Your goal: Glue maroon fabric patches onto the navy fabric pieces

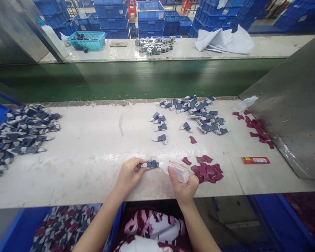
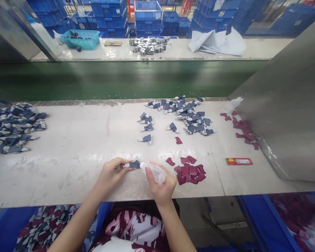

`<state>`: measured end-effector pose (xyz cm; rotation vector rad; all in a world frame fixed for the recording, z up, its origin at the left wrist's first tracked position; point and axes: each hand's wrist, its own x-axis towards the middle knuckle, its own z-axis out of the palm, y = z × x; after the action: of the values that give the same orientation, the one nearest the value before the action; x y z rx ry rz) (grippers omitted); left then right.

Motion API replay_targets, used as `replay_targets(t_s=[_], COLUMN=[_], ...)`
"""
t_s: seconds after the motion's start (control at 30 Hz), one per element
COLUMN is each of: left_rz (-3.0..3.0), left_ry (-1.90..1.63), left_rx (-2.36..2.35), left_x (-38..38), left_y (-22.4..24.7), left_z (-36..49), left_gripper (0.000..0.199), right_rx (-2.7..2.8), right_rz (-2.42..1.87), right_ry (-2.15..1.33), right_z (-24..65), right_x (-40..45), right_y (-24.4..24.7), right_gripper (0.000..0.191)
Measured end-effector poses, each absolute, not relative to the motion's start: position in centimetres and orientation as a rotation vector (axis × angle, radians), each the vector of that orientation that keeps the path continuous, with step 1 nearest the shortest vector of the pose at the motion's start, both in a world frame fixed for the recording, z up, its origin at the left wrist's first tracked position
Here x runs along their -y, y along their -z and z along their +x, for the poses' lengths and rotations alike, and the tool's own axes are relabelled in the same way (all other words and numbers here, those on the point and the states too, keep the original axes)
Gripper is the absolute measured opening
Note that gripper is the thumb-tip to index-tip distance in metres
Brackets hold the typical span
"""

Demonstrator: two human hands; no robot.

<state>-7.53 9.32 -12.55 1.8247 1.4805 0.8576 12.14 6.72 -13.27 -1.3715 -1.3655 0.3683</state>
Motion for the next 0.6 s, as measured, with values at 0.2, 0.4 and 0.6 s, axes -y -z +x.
replay_targets(t_s=[0.2,0.4,0.6], left_rz=[1.816,1.791,1.755], left_ry=[-0.856,-0.867,-0.866], left_rx=[-1.487,-1.507,-1.518], left_x=[-9.29,-9.27,-9.19], left_y=[12.37,12.49,12.41], left_z=[-7.55,-7.35,-7.29], left_gripper=[0.015,0.015,0.012], right_rx=[1.356,1.375,1.408], right_rz=[-1.366,-1.336,-1.297], right_ry=[-0.314,-0.226,-0.226], right_z=[12.14,12.08,12.05], right_x=[-6.66,-6.61,-6.28], right_y=[13.58,13.21,12.87], right_gripper=[0.013,0.008,0.008])
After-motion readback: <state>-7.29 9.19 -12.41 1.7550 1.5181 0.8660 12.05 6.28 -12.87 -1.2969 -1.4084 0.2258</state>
